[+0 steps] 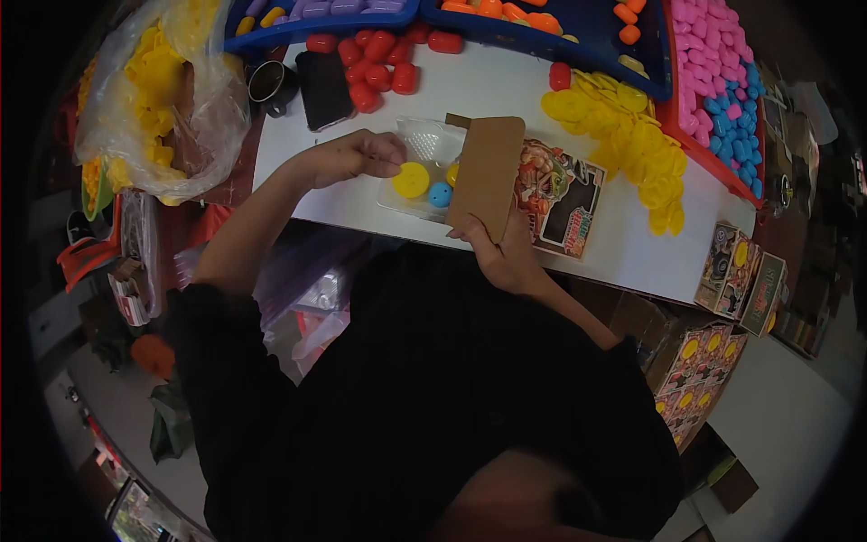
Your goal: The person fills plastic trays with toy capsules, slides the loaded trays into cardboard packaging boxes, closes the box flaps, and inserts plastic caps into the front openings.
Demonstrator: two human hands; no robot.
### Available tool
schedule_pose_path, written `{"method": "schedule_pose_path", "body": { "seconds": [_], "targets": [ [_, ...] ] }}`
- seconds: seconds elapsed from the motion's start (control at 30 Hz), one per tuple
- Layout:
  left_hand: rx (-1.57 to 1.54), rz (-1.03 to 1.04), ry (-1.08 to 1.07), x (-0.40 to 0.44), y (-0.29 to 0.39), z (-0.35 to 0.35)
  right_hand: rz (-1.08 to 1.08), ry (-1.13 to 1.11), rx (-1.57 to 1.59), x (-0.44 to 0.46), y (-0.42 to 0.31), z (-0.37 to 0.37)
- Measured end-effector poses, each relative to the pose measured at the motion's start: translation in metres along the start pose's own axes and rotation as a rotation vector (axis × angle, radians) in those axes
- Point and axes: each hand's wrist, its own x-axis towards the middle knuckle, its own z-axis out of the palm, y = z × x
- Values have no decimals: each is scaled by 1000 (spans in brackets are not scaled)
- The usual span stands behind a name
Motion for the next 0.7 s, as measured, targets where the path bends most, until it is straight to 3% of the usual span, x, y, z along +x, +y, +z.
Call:
{"method": "schedule_pose_path", "body": {
  "seconds": [0.07,0.17,0.3,0.33,0.37,0.43,0.6,0.67,0.7],
  "targets": [
    [46,82,-61,18,10,16,22,13,34,-1,2,2],
    [-34,16,-180,51,17,50,10,5,53,1,0,-2],
    [-7,-34,-138,57,32,61,-115,-82,-227,-1,-17,-23],
    [-935,-104,-284,79,-33,38,-178,-102,-296,-5,-20,-32],
    [-994,-154,-406,81,-25,41,-186,16,-599,-10,-14,-45],
    [-1059,-213,-527,80,-19,43,-190,14,-640,-16,-1,-61],
    [-466,-64,-125,75,-21,23,-176,-64,-712,-6,-7,-85],
    [172,174,438,35,37,37,118,43,-38,-2,-8,-128],
    [181,306,595,24,48,30,48,275,-180,1,-6,-153]
  ]
}}
